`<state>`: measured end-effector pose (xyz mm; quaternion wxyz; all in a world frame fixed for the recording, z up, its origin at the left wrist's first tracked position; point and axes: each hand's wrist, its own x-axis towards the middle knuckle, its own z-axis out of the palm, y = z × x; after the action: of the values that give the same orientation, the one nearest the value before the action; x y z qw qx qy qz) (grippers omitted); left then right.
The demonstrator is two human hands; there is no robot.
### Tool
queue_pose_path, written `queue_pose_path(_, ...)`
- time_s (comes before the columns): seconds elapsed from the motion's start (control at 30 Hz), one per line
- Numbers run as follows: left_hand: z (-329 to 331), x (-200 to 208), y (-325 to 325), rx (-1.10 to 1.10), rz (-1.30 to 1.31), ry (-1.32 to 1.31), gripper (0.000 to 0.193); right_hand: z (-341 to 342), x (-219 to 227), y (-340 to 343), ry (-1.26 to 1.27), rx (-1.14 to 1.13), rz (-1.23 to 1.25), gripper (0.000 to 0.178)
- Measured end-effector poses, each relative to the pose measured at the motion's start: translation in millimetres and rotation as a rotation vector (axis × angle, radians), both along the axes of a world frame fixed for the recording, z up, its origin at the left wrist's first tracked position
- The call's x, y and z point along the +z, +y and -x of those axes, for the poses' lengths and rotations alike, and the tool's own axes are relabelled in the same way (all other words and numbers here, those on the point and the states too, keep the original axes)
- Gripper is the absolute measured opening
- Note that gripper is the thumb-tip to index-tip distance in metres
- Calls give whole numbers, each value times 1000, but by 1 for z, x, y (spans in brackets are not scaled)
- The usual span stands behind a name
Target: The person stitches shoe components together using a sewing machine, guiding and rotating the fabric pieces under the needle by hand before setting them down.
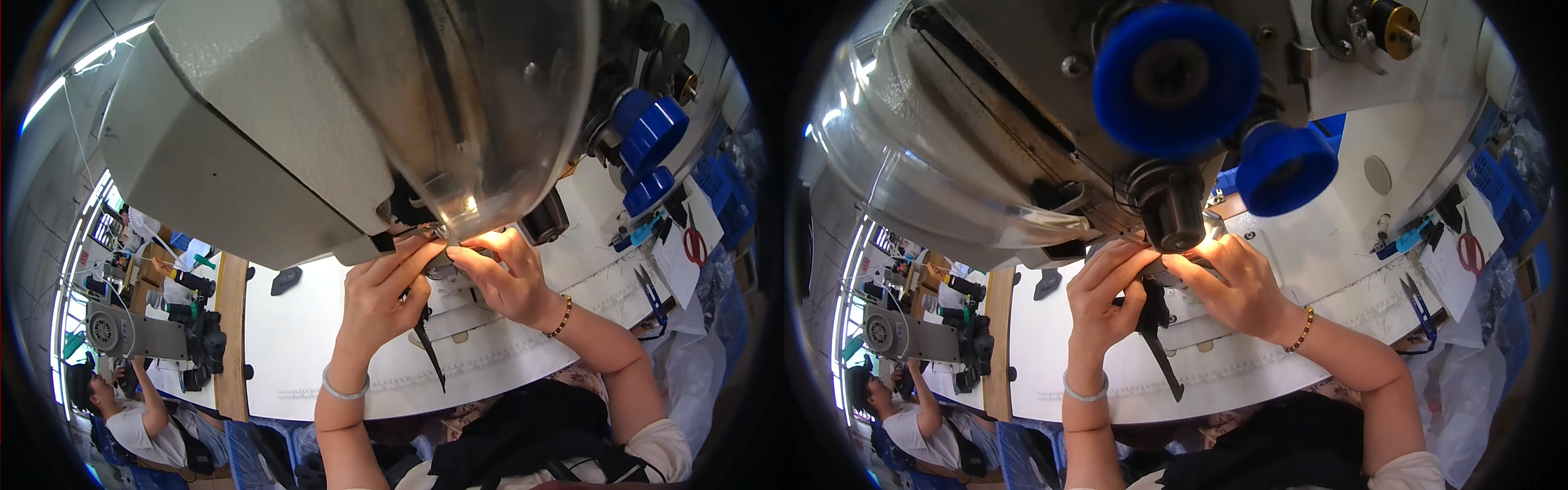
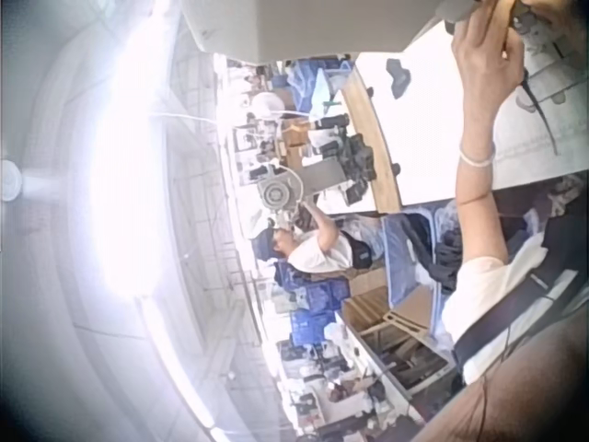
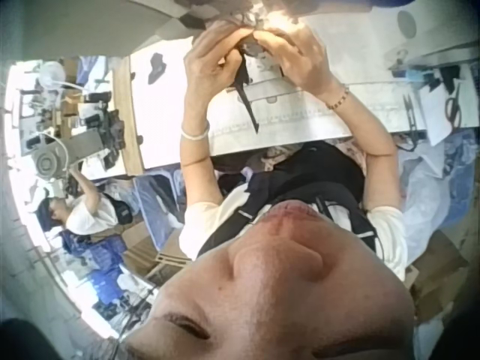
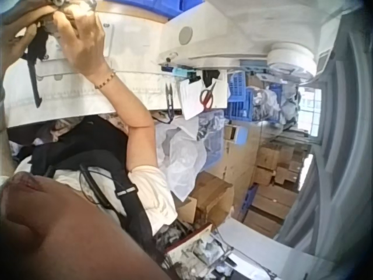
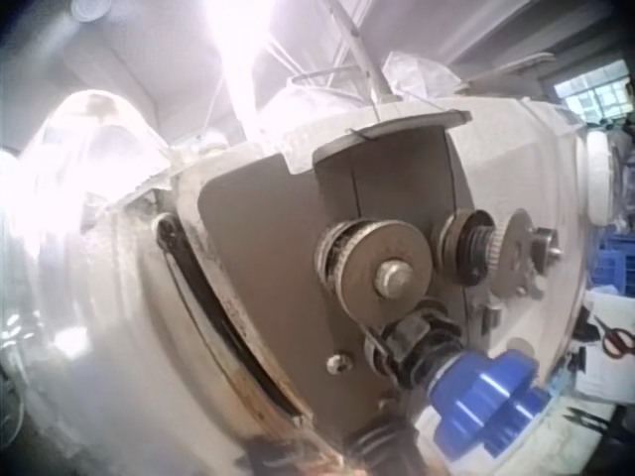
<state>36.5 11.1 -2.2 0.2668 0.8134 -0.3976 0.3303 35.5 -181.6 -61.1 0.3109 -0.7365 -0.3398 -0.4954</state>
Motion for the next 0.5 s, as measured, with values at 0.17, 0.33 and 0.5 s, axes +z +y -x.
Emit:
queue_pose_path(0.17, 9, 7, -6, 37, -66, -67, 45, 3, 6, 2, 111, 24, -77, 29)
queue_pose_path(0.33, 2, 9, 12, -78, 80, 145, 53, 2, 1, -1, 168, 84, -127, 26)
queue_pose_path(0.5, -3, 15, 18, -33, -97, 230, 53, 5, 7, -4, 113, 49, -72, 27)
